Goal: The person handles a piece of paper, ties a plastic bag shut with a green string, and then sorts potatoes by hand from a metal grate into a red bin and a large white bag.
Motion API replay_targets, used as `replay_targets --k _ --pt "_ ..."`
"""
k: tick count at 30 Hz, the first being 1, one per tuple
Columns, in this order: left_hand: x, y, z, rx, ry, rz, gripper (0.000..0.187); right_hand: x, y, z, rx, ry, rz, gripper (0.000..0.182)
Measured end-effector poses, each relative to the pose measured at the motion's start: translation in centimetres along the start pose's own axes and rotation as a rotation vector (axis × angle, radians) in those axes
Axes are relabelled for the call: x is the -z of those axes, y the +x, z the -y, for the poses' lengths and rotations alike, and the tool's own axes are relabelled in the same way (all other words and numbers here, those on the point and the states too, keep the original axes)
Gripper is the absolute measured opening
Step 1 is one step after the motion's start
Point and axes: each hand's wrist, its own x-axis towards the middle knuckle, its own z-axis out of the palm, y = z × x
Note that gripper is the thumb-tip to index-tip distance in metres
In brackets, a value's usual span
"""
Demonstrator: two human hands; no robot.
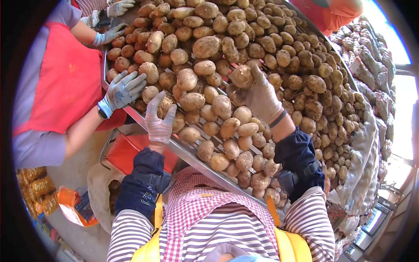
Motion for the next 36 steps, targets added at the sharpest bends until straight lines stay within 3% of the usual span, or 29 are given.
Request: replay_targets --k 3,4,5,7,9,11,13,15,16,19,21,22,23,25,28,29,31,33,36 --pt "0.1 0.3 -0.6 0.125 -0.082 0.007 0.045 -1.0 -2.0 -0.5 -0.104 0.161 0.220 0.064" --pt "0.0 -0.5 -1.2 0.408 -0.410 -0.021 0.032 -1.3 -2.8 -0.7 -0.102 0.153 0.236 0.064" --pt "0.1 -1.2 -2.9 0.396 -0.409 -0.039 0.032 -1.6 -3.6 -1.0 -0.097 0.104 0.179 0.060" --pt "0.8 -4.0 -5.5 0.576 -0.826 0.092 0.024 -1.9 -5.3 -2.7 -0.119 0.048 0.163 0.057" --pt "1.0 -8.9 -5.8 0.629 -0.932 0.229 0.025 -1.7 -6.6 -5.6 0.323 -0.456 -0.006 0.052" --pt "1.3 -13.8 -8.3 0.599 -0.774 0.342 0.031 -0.9 -8.4 -6.0 0.442 -0.884 -0.014 0.051" --pt "1.7 -18.7 -7.7 1.011 -1.412 0.328 0.034 1.8 -8.1 -7.2 0.805 -1.237 -0.143 0.058" --pt "2.1 -24.0 -6.9 1.075 -1.495 0.220 0.034 1.6 -9.3 -6.2 1.075 -1.830 -0.394 0.064" --pt "2.3 -26.0 -6.8 1.157 -1.586 0.183 0.035 1.3 -9.7 -6.5 1.070 -1.738 -0.273 0.064" --pt "3.7 -31.0 -8.7 1.100 -1.548 0.036 0.038 2.1 -10.2 -9.3 1.009 -1.656 0.032 0.062" --pt "4.5 -34.2 -8.6 1.071 -1.544 -0.048 0.043 3.3 -10.0 -12.3 0.994 -1.837 0.164 0.061" --pt "5.0 -35.5 -8.2 1.045 -1.518 -0.138 0.043 3.5 -10.2 -13.1 0.963 -2.154 0.151 0.056" --pt "5.6 -36.6 -7.9 1.017 -1.488 -0.221 0.044 3.0 -10.3 -13.4 0.985 -2.151 0.186 0.056" --pt "7.8 -38.5 -7.3 0.972 -1.491 -0.472 0.041 2.1 -10.5 -13.6 0.804 -2.103 0.138 0.047" --pt "13.9 -40.1 -5.7 0.654 -1.635 -0.958 0.030 1.6 -10.8 -13.9 0.834 -2.169 0.151 0.040" --pt "16.4 -40.2 -6.0 0.496 -1.693 -1.110 0.032 2.0 -10.7 -13.8 0.852 -2.175 0.161 0.038" --pt "19.5 -44.0 -2.5 0.609 -1.333 -1.537 0.054 2.0 -11.4 -14.0 0.845 -2.204 0.152 0.044" --pt "20.5 -43.9 -1.5 0.783 -1.013 -1.628 0.057 2.1 -12.4 -14.5 0.811 -1.980 0.289 0.052" --pt "18.5 -41.2 -1.5 0.859 -0.823 -1.284 0.061 0.6 -16.7 -15.4 0.778 -1.992 0.298 0.057"
